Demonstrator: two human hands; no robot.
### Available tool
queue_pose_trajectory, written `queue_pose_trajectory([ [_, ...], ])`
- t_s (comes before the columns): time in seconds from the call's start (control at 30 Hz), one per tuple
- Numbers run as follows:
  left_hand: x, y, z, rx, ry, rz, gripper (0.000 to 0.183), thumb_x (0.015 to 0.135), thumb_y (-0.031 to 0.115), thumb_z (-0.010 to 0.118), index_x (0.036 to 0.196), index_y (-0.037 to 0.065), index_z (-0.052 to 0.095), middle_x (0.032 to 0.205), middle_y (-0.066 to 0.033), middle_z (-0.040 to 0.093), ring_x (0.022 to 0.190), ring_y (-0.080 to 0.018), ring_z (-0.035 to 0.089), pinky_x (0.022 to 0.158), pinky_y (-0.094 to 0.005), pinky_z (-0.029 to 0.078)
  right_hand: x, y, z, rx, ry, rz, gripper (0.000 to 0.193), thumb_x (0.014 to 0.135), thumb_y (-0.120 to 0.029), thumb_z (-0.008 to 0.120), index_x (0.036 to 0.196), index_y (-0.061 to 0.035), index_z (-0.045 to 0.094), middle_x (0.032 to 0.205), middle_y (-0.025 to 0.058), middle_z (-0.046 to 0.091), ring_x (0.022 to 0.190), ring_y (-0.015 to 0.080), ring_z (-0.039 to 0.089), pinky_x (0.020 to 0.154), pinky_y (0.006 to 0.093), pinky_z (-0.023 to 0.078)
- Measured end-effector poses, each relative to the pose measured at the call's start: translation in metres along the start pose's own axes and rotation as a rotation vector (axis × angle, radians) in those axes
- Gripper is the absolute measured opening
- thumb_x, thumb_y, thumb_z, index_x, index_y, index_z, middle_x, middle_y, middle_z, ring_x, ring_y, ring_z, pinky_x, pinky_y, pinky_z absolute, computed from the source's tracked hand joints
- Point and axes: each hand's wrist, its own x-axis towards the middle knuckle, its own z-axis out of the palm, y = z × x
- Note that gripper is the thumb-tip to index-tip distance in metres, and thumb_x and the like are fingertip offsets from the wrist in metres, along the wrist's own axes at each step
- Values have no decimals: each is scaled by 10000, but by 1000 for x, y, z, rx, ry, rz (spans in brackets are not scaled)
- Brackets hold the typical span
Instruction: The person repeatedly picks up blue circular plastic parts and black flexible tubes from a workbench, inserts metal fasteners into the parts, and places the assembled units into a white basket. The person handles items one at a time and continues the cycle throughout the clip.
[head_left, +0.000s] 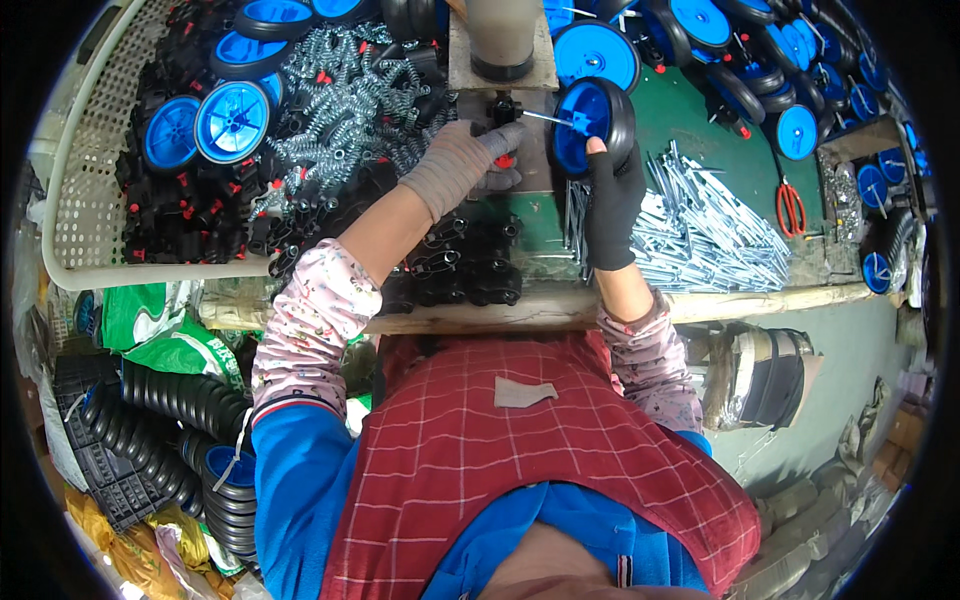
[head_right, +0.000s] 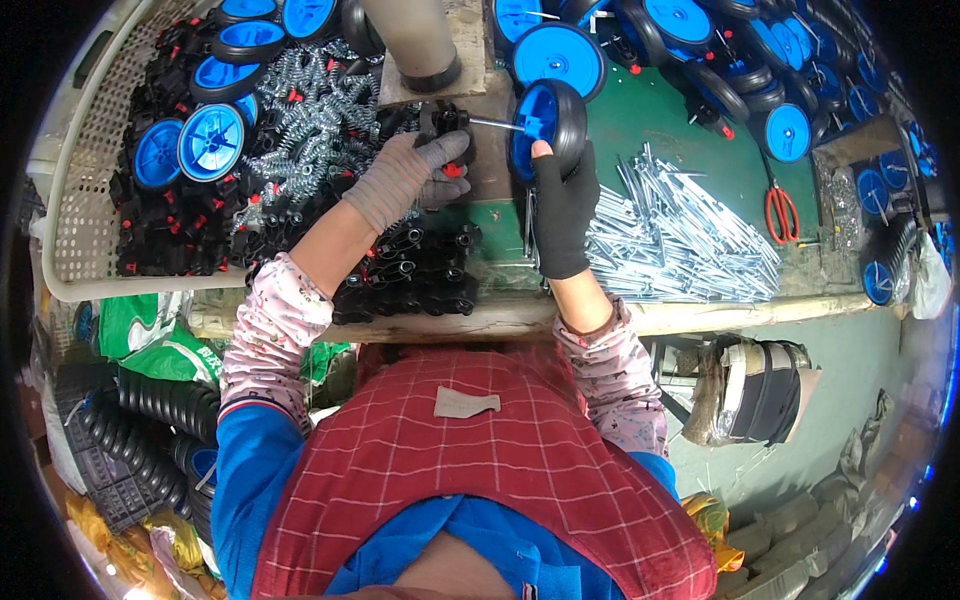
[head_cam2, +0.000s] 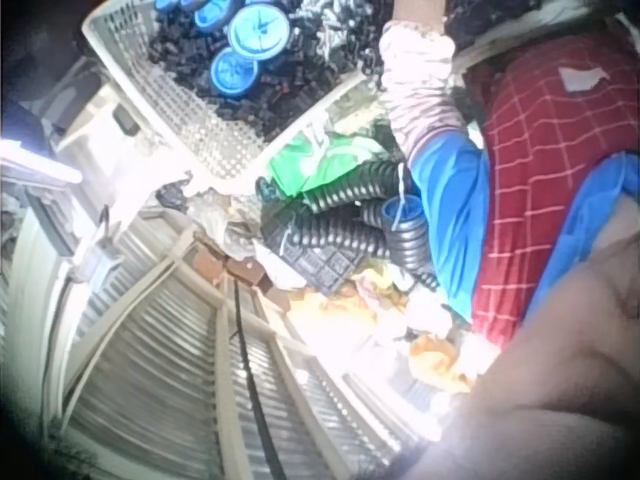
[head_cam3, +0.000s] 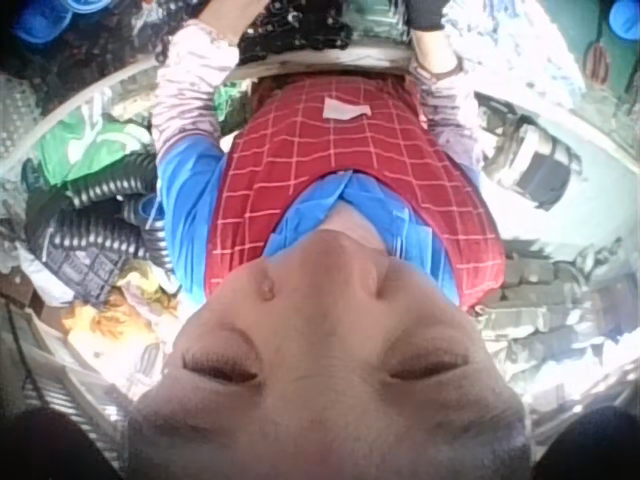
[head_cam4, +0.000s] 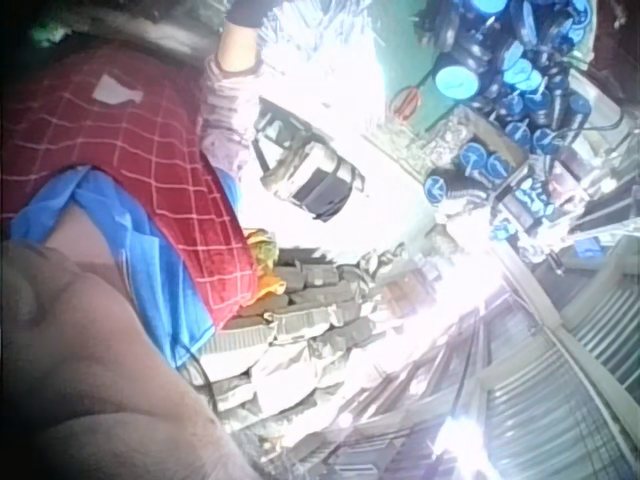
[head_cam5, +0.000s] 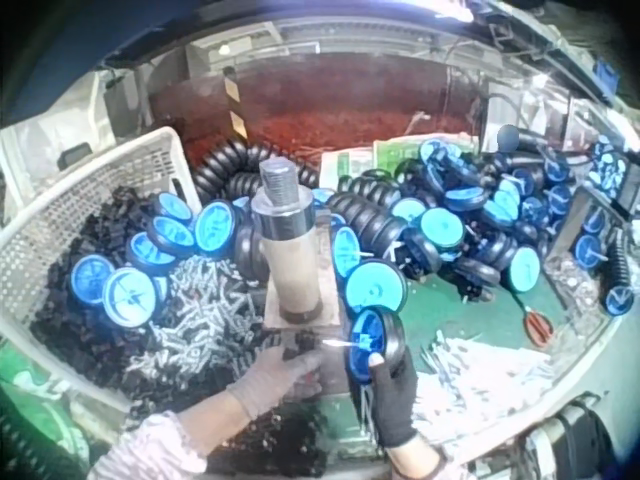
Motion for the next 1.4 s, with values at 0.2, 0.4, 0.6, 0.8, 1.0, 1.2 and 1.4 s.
queue_pose_trajectory([
  [0.2,-5,5,-1,63,-44,109,459,884,371,748,1151,22,616,1017,-60,656,839,-162,688,703,-304,608,-19,-14,31,-77,-169,-150,675,905,-237,705,1454,18,407,1194,167,630,1034,213,623,907,319,485],
  [0.4,-49,8,-63,611,70,498,394,915,258,700,1219,23,612,1082,-132,664,982,-242,669,807,-350,552,-10,-17,39,-275,-223,-444,755,868,-224,741,1492,-20,366,1131,195,666,956,284,693,816,359,541],
  [0.6,-86,19,-203,1638,826,635,325,857,153,661,1167,63,618,1085,-162,657,987,-349,647,874,-385,518,42,-8,8,-489,-289,-399,566,857,-336,755,1259,7,550,931,172,690,820,255,684,720,358,513],
  [0.8,-59,10,-264,2240,1235,390,206,889,204,554,1077,159,626,1055,-52,650,1063,-247,611,992,-574,370,178,-42,-83,-589,-468,-103,296,966,-272,628,1112,-15,648,891,49,679,783,134,624,719,273,479],
  [1.0,-74,41,-240,2166,1298,440,342,757,336,757,1005,146,619,951,-43,653,973,-259,646,977,-549,409,181,-20,-87,-489,-546,-363,170,956,-182,628,1031,-38,678,954,65,719,825,131,656,771,286,506],
  [1.2,-105,25,-132,870,720,971,387,918,258,704,1158,-23,589,1020,-144,620,931,-234,570,874,-362,473,74,58,-58,-667,-750,-231,279,820,-327,726,862,-80,604,827,159,672,794,386,642,717,418,506],
  [1.4,-85,-13,-49,-13,153,380,584,949,300,588,1391,-61,463,1304,-153,587,1154,-210,583,1030,-337,448,59,14,-41,-549,-595,-48,210,884,-237,697,862,-49,605,776,122,658,703,247,657,656,355,494],
])
